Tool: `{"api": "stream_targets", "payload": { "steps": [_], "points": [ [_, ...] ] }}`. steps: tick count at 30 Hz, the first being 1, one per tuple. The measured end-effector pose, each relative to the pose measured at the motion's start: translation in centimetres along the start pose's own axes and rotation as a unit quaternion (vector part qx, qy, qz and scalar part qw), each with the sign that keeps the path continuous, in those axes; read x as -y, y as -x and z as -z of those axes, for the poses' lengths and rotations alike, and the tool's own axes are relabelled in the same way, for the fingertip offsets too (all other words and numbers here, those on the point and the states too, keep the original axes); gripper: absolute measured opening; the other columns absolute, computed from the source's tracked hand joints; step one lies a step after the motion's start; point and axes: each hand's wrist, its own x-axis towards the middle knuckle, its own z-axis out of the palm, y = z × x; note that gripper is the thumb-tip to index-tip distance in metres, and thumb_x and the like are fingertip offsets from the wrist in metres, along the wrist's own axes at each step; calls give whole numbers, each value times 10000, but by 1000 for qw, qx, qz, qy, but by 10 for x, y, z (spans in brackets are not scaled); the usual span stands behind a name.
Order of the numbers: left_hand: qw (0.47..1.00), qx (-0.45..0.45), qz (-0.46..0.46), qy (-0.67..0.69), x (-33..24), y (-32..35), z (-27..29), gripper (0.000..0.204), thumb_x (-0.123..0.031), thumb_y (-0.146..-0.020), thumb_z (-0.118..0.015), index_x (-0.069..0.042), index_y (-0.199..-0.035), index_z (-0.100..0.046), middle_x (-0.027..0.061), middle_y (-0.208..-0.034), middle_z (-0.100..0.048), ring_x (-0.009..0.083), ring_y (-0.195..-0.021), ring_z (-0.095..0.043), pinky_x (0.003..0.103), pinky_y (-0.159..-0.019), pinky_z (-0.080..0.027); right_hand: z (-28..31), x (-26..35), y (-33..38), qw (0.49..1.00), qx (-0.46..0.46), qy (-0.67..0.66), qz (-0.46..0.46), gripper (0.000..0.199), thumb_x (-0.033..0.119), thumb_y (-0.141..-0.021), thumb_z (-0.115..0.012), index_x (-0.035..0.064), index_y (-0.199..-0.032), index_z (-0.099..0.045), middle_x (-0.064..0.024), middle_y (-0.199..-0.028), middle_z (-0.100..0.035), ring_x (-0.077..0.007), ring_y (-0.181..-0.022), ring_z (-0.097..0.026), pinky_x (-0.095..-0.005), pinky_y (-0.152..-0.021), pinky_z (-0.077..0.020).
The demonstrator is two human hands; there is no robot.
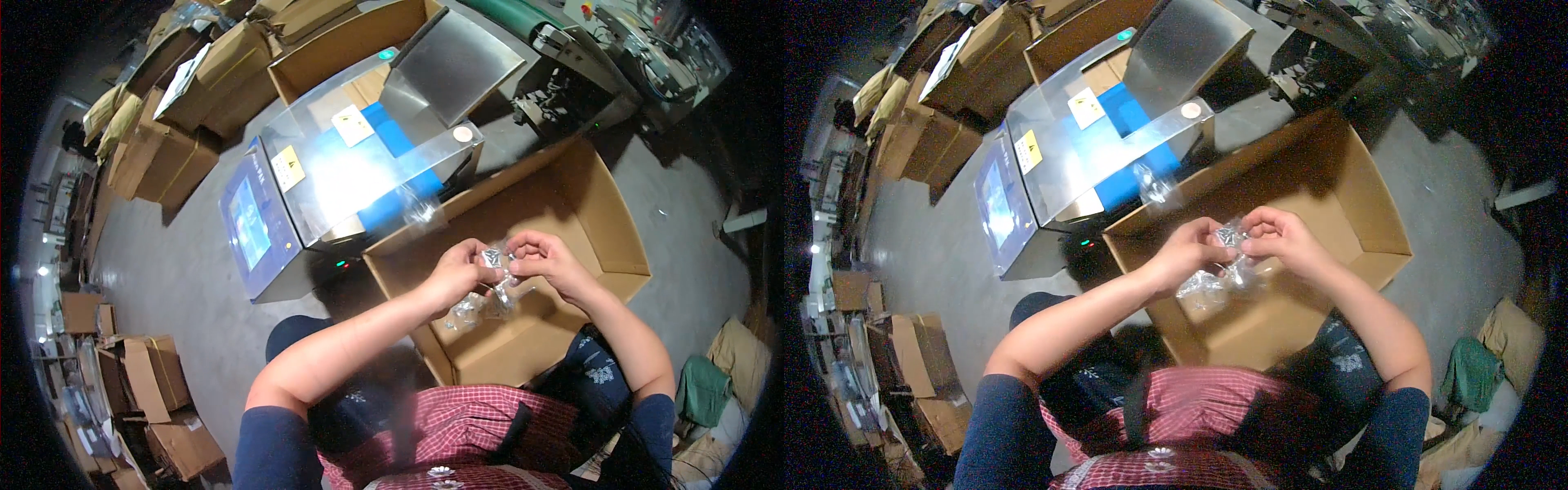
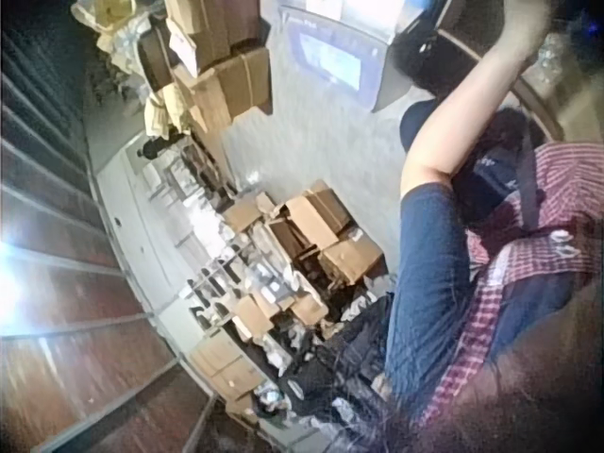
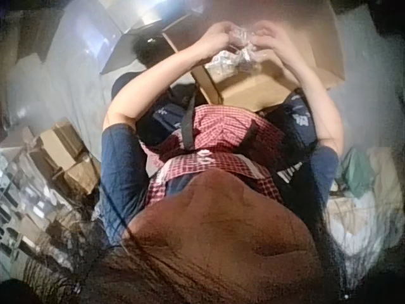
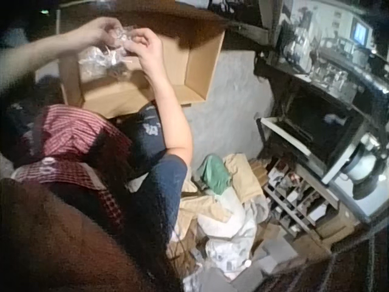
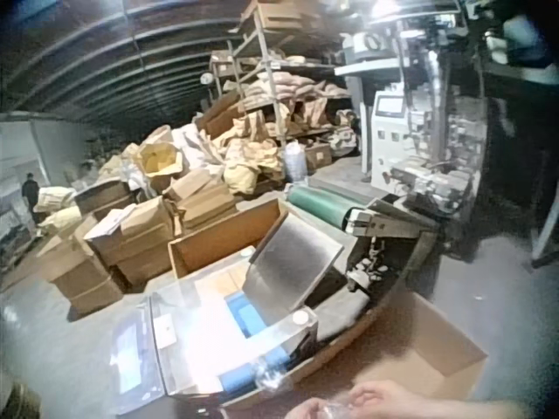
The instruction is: The person operates a packaging machine by interacting with a touch screen, pouring small metal components into a vibratory feeder bowl, and gathering filled plastic bags from a box.
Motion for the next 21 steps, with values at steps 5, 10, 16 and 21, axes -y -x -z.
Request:
{"api": "stream_targets", "payload": {
  "steps": [5, 10, 16, 21],
  "points": [
    [998, -27, -31, -42, 2, -1, -3, 302, -34, -744, -664, 10, -996, -503, 80, -812, -586, 144, -700, -584, 274, -634, -498, -4, 3, 1, 999, 8, 34, -32, 215, 118, -846, -636, 13, -1019, -564, -47, -871, -610, -118, -778, -606, -272, -690, -530],
    [987, -47, -30, -152, 3, -3, -8, 334, -76, -682, -682, 8, -961, -519, 72, -772, -572, 146, -660, -555, 285, -568, -467, 0, 0, -2, 996, 0, 83, -44, 174, 171, -844, -664, 54, -940, -578, -15, -799, -617, -86, -719, -577, -226, -656, -464],
    [971, -63, -53, -226, 9, 2, -6, 379, -215, -726, -684, 6, -993, -530, 112, -845, -608, 190, -729, -590, 316, -623, -477, -4, -9, -1, 997, -18, 66, -30, 157, 119, -812, -678, 58, -910, -572, -17, -772, -618, -90, -693, -578, -235, -641, -469],
    [992, -48, -7, -116, 8, -1, -12, 313, -156, -797, -635, 3, -1036, -509, 90, -848, -602, 136, -733, -602, 288, -584, -497, -2, -11, 5, 999, -49, 3, 3, 159, 92, -801, -672, 57, -913, -564, -20, -774, -627, -99, -691, -595, -243, -659, -491]
  ]
}}
